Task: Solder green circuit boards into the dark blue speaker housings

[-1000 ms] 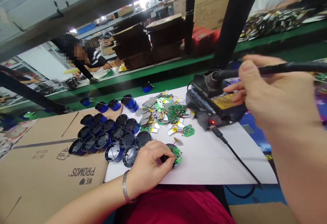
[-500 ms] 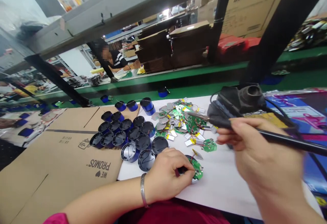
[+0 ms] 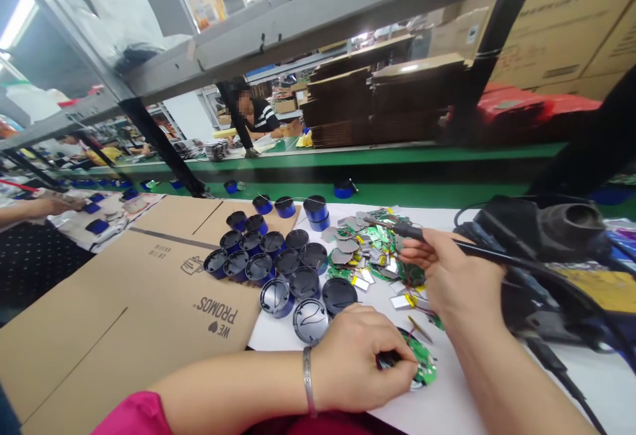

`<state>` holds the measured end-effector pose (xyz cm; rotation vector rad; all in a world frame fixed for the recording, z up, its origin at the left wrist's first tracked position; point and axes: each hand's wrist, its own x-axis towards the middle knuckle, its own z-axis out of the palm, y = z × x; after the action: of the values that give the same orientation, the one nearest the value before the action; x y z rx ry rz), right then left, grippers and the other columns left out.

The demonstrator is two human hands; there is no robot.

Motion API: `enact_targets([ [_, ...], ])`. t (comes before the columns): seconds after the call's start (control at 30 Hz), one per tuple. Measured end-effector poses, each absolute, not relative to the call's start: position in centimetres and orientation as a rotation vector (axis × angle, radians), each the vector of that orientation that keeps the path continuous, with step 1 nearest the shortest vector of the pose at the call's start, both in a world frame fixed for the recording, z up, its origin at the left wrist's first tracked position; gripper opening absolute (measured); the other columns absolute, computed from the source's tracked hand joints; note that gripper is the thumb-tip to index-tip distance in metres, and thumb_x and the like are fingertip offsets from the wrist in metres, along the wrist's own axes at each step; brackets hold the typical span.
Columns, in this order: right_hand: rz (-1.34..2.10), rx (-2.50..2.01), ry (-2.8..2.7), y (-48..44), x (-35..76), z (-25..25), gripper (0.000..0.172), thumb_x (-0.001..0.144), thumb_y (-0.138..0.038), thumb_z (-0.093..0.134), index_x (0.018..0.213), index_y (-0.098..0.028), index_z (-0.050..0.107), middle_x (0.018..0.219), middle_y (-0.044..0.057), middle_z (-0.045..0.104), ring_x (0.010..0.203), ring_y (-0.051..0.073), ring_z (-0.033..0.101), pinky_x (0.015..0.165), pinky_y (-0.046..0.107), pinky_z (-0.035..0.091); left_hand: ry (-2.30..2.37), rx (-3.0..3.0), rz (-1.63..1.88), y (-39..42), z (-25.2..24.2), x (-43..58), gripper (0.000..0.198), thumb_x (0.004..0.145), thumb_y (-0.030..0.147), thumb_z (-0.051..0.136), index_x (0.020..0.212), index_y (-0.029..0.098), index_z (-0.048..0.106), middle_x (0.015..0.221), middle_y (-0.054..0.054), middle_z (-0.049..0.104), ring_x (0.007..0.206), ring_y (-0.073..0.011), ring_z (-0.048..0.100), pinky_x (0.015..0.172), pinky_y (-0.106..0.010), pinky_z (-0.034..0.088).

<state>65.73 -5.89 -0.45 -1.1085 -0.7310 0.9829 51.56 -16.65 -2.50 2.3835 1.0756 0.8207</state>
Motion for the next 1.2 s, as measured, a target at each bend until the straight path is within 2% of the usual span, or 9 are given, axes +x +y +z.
enact_targets([
  [0.1,0.841,-1.182,-0.780,-6.6,65.0,0.0,0.015,0.092,-0.020,0.071,0.086,-0.010,0.062,0.078,-0.001,0.062,0.068,0.009,0.061,0.064,0.023,0.057,1.066,2.394,0.815,-16.5,-2.4,51.5,0.017,0.084,0.028,0.061,0.083,0.018,0.076,0.085,-0.003,0.080,0.081,-0.0171,0.073,0.085,-0.030,0.054],
  [0.2,0.762,-1.199,-0.818,-7.0,64.7,0.2,0.010,0.090,-0.015,0.073,0.088,-0.010,0.065,0.076,-0.001,0.064,0.066,0.010,0.064,0.063,0.022,0.058,1.065,2.397,0.818,-16.5,-2.2,51.5,0.018,0.084,0.027,0.061,0.083,0.017,0.076,0.083,-0.003,0.080,0.080,-0.0176,0.073,0.084,-0.031,0.054],
  [0.43,0.793,-1.164,-0.860,-6.9,63.9,-0.5,0.016,0.090,-0.023,0.075,0.092,-0.010,0.066,0.077,0.001,0.068,0.066,0.013,0.067,0.064,0.025,0.061,1.077,2.371,0.822,-16.7,-2.2,51.6,0.017,0.084,0.027,0.061,0.081,0.019,0.075,0.084,-0.003,0.080,0.081,-0.0175,0.073,0.086,-0.031,0.054],
  [0.97,0.816,-1.125,-0.842,-6.7,64.1,-1.1,0.022,0.088,-0.029,0.077,0.092,-0.010,0.066,0.077,0.002,0.068,0.065,0.014,0.067,0.064,0.028,0.062,1.052,2.380,0.867,-16.6,-2.2,51.5,0.015,0.084,0.024,0.061,0.078,0.017,0.073,0.082,-0.003,0.079,0.079,-0.0174,0.074,0.083,-0.030,0.053],
  [1.2,0.841,-1.122,-0.824,-6.7,64.1,-1.0,0.019,0.089,-0.026,0.076,0.092,-0.010,0.066,0.077,0.002,0.068,0.065,0.014,0.067,0.064,0.027,0.062,1.061,2.373,0.878,-16.7,-2.1,51.5,0.017,0.085,0.024,0.058,0.076,0.018,0.072,0.081,-0.003,0.079,0.078,-0.0159,0.073,0.082,-0.028,0.053],
])
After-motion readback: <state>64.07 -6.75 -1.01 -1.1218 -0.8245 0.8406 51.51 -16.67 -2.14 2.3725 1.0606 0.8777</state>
